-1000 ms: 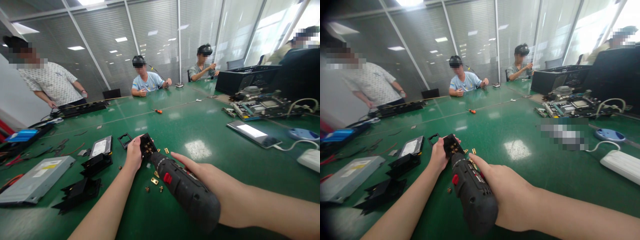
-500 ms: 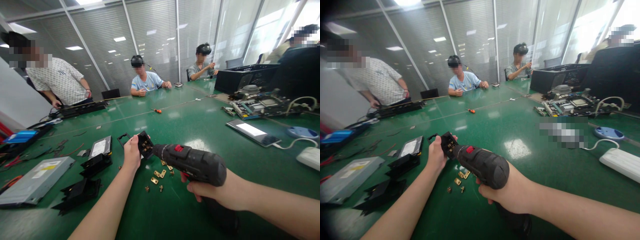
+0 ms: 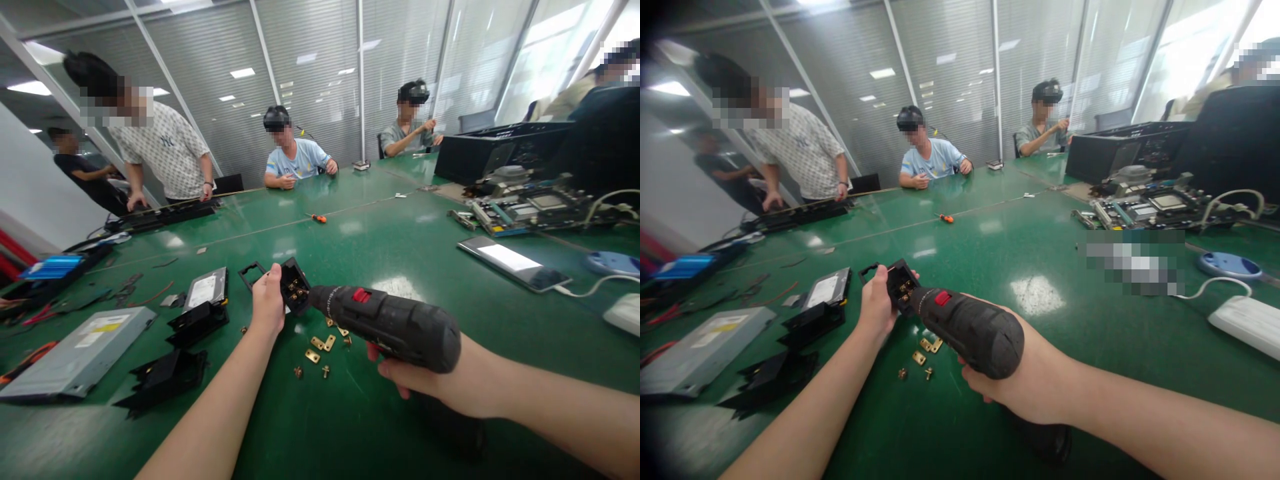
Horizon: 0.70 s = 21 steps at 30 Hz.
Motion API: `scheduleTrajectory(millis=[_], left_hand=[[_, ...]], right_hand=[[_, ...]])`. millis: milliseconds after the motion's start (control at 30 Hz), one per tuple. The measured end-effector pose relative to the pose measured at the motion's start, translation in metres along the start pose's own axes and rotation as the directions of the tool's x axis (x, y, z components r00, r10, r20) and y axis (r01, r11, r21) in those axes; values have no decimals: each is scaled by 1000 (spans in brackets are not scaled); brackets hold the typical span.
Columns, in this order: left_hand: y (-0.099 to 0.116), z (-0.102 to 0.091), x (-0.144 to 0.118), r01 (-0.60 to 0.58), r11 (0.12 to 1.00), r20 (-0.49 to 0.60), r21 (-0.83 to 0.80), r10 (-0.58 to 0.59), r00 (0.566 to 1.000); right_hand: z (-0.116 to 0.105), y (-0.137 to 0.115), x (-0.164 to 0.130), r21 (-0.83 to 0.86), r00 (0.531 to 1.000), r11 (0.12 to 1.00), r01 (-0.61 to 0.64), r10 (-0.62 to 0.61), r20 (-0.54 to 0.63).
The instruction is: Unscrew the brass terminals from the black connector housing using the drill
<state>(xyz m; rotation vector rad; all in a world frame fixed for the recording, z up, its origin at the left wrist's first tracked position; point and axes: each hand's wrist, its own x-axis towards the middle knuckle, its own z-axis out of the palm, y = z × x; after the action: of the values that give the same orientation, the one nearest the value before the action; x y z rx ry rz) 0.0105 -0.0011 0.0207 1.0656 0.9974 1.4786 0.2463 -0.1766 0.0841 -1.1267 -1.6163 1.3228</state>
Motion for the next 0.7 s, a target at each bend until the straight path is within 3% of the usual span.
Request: scheduleTrajectory(millis=[167,433,700], left_hand=[[-1,-1,0,8,1000,-13,-1,-8,1000],[-1,3,1,18,1000,-37,-15,-19,999],[-5,-1,3,21,1000,-52,-1,-21,998]], right_hand=[[-1,0,0,34,997,997,-66,65,42],[-1,20,-3,-126,998,991,47,-51,-26],[-2,5,0,-47,999,998,40,-39,10]])
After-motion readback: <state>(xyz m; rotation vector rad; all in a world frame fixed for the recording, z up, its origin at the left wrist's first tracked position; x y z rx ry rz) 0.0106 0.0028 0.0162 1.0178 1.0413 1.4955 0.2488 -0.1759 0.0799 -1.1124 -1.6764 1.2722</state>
